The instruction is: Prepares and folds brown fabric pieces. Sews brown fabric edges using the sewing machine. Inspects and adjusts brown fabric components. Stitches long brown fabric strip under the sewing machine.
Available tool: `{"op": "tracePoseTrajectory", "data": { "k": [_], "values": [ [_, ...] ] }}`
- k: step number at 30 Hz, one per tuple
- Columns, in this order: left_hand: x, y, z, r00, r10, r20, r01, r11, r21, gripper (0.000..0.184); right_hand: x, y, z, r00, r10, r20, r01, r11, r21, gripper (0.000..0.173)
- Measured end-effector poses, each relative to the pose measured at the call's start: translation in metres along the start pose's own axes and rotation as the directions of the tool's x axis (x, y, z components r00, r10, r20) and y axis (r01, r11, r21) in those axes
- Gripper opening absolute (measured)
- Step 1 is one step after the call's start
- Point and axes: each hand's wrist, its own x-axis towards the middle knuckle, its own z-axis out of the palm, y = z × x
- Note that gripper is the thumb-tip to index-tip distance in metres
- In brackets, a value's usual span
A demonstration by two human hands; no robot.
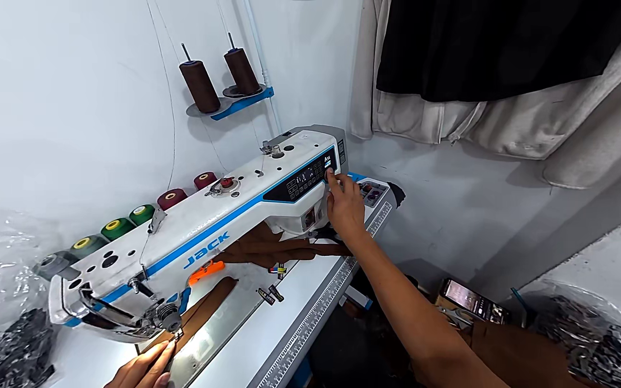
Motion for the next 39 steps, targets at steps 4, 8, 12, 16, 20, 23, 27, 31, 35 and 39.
{"op": "tracePoseTrajectory", "data": {
  "k": [4, 8, 12, 16, 20, 23, 27, 31, 35, 39],
  "values": [
    [0.000, 0.001, 0.000, 1.000, 0.008, 0.000, -0.008, 1.000, 0.007, 0.051, -0.006, 0.004, -0.002, 0.999, -0.025, 0.030, 0.024, 0.998, 0.057, 0.054],
    [0.000, 0.000, 0.000, 1.000, 0.012, -0.007, -0.012, 1.000, 0.012, 0.052, -0.016, -0.002, 0.003, 0.999, -0.007, 0.032, 0.004, 0.994, 0.109, 0.051],
    [0.000, 0.000, 0.000, 1.000, 0.009, -0.001, -0.009, 1.000, 0.005, 0.052, -0.011, 0.000, 0.000, 1.000, 0.004, 0.018, -0.006, 0.990, 0.142, 0.046],
    [0.001, 0.001, -0.001, 1.000, 0.006, 0.007, -0.006, 1.000, 0.006, 0.050, -0.005, 0.006, -0.003, 0.998, 0.027, 0.048, -0.037, 0.976, 0.217, 0.052],
    [0.000, 0.003, -0.003, 1.000, -0.006, 0.020, 0.006, 1.000, -0.008, 0.050, -0.001, 0.001, 0.001, 0.996, 0.091, 0.008, -0.090, 0.965, 0.246, 0.050],
    [0.000, 0.002, -0.002, 1.000, -0.003, 0.025, 0.003, 1.000, -0.008, 0.050, -0.002, -0.002, 0.002, 0.994, 0.110, 0.002, -0.107, 0.962, 0.251, 0.050],
    [-0.001, 0.000, -0.001, 1.000, -0.001, 0.012, 0.001, 1.000, -0.010, 0.050, -0.005, -0.005, 0.007, 0.994, 0.113, -0.005, -0.109, 0.968, 0.224, 0.052],
    [-0.003, -0.001, -0.001, 1.000, 0.012, 0.012, -0.012, 1.000, -0.018, 0.050, -0.007, -0.005, -0.002, 0.995, 0.095, 0.015, -0.096, 0.980, 0.175, 0.053],
    [-0.003, -0.003, 0.002, 0.998, 0.032, -0.048, -0.033, 0.999, -0.009, 0.050, -0.029, -0.048, -0.021, 0.998, -0.052, -0.039, 0.061, 0.959, 0.278, 0.042],
    [-0.001, -0.002, 0.015, 0.982, 0.025, -0.189, -0.012, 0.998, 0.067, 0.056, -0.047, -0.073, -0.029, 0.968, -0.242, 0.073, 0.203, 0.916, 0.347, 0.036]
  ]
}}
